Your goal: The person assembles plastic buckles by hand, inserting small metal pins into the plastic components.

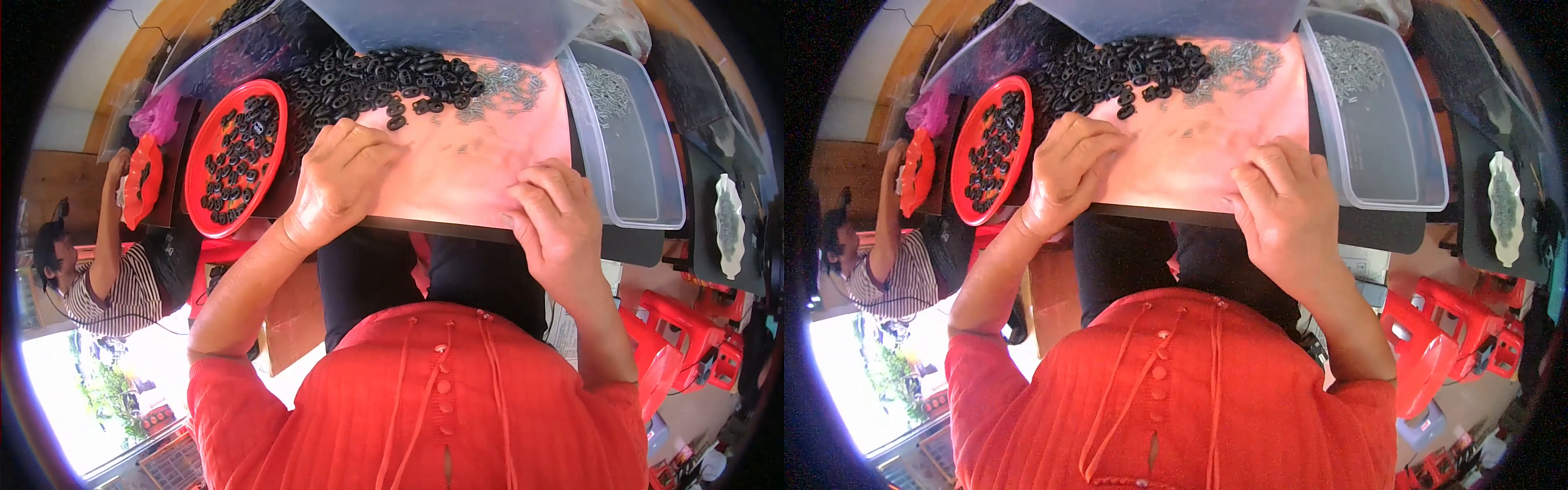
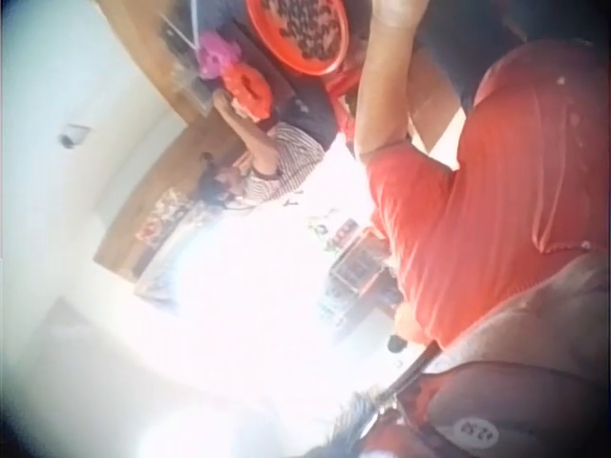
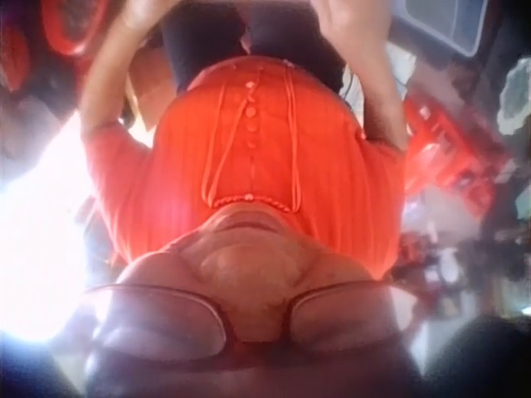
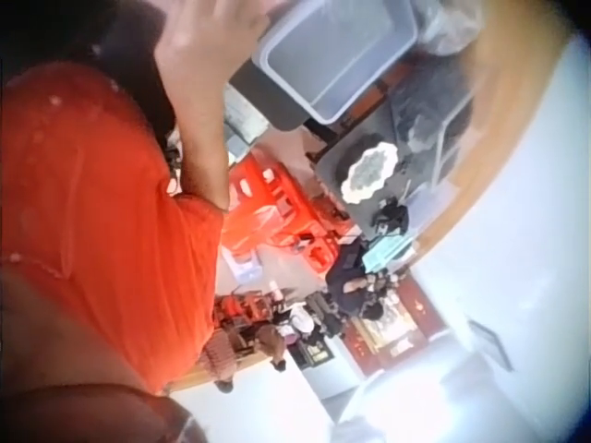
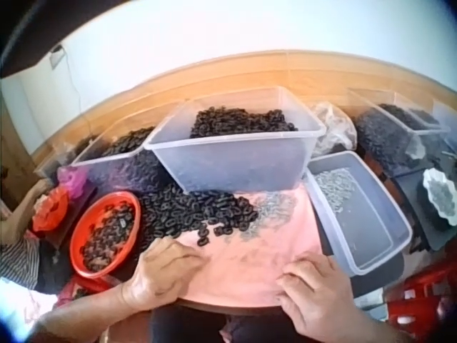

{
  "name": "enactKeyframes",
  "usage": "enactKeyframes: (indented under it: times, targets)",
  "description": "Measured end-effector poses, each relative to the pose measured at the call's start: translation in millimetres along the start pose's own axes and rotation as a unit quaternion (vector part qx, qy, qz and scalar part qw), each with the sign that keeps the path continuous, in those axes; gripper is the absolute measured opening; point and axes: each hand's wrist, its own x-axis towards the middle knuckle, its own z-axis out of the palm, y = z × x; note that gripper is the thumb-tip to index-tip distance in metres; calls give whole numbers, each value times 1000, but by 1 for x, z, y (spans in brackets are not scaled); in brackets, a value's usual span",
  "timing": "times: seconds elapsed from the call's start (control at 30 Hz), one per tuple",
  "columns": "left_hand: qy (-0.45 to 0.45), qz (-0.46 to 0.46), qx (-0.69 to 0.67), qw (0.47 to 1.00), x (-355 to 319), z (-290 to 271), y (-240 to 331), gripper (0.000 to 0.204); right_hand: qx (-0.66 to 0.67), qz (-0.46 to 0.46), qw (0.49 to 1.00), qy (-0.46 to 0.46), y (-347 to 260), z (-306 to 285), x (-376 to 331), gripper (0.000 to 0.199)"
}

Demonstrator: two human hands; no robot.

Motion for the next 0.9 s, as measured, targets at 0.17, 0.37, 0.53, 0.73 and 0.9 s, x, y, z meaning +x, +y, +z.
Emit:
enactKeyframes:
  times: [0.17, 0.37, 0.53, 0.73, 0.9]
  targets:
    - [9, -68, -15, 998, -2, 3, 4, 19, 0, -39, 998, 43, -4, 6, 27, 27]
    - [40, -89, -23, 995, 8, 17, 9, 16, -47, -11, 998, -32, -13, 22, 48, 30]
    - [30, -42, 83, 995, 7, 28, 4, 12, -68, -38, 997, -23, -8, 25, 47, 26]
    - [9, -21, 128, 992, 5, 31, 2, 12, 39, -19, 996, 74, -7, 20, 49, 14]
    - [-7, -26, 113, 993, 2, 27, 1, 14, 96, -10, 990, 106, -7, 20, 50, 11]
